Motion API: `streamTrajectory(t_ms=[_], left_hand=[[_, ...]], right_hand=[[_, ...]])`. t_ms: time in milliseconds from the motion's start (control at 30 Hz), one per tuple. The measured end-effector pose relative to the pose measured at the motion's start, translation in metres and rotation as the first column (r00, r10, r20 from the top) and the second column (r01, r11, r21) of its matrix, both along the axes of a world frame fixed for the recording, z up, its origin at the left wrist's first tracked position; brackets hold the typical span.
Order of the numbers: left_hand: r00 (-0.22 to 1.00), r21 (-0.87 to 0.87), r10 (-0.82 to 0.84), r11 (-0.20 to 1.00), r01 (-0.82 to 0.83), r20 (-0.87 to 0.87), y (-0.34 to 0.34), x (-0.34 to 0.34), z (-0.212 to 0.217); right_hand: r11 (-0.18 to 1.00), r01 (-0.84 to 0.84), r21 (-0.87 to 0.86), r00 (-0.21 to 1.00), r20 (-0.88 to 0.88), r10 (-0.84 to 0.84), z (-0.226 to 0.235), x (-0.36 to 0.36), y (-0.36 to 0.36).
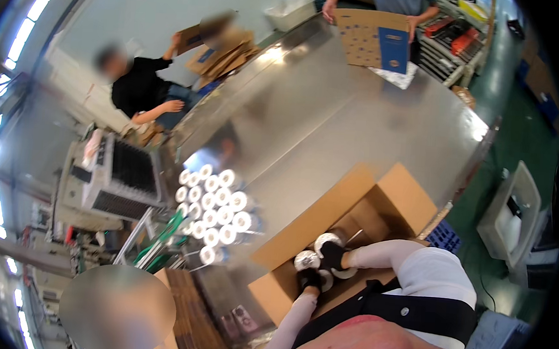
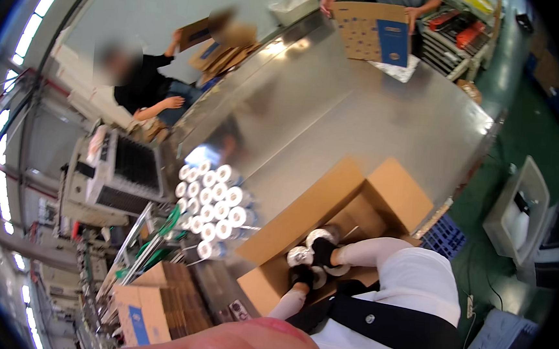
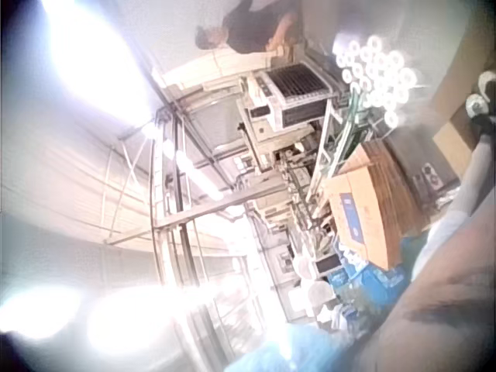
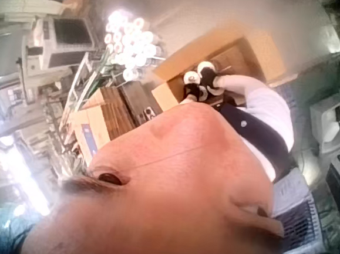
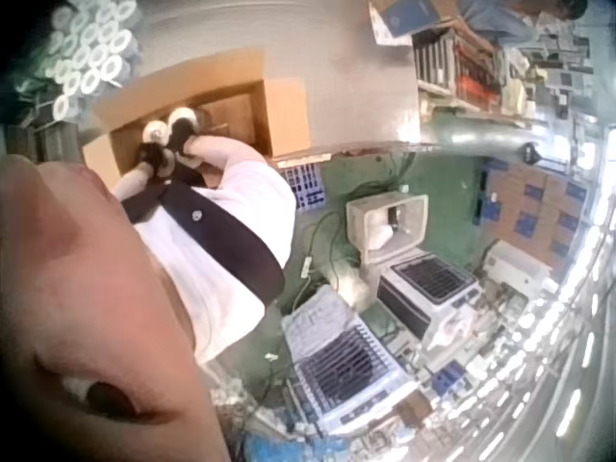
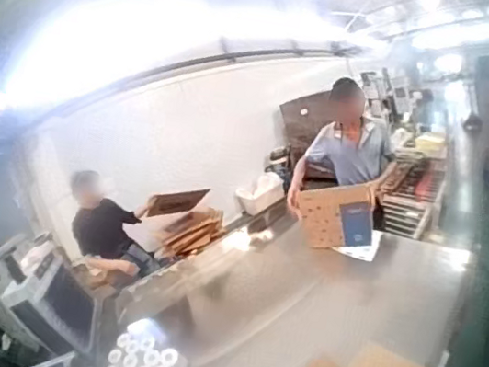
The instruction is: The person opens cardboard boxes and packs white paper rolls into them before moving the boxes aside on a metal workstation.
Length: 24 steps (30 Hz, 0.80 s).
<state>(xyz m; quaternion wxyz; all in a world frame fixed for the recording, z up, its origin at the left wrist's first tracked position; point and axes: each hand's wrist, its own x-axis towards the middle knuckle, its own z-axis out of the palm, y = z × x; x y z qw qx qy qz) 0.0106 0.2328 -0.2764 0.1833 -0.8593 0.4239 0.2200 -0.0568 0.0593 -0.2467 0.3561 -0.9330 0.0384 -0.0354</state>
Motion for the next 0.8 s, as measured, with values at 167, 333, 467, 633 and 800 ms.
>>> streamTrajectory(t_ms=[167, 333, 467, 633, 800], left_hand=[[0.996, 0.063, -0.045, 0.997, 0.040, 0.081, 0.002, -0.009, 0.001], [0.985, 0.239, -0.004, 0.970, 0.046, -0.173, -0.020, -0.005, 0.055], [0.822, 0.075, -0.009, 0.995, 0.063, -0.569, -0.042, 0.018, 0.126], [0.579, -0.612, -0.297, 0.628, -0.481, -0.759, -0.037, 0.021, 0.237], [0.981, -0.858, 0.085, 0.501, 0.111, 0.177, -0.021, 0.086, 0.280]], right_hand=[[0.978, 0.048, 0.204, 0.999, -0.033, -0.042, 0.032, 0.001, -0.005], [0.980, 0.191, 0.062, 0.979, 0.054, -0.194, -0.055, 0.006, 0.014], [0.902, 0.098, 0.420, 0.995, -0.036, -0.091, -0.044, 0.013, 0.027], [0.724, 0.059, 0.687, 0.961, -0.235, 0.144, -0.046, 0.006, 0.028], [0.765, -0.636, -0.105, 0.690, -0.521, 0.502, 0.041, 0.041, 0.035]])
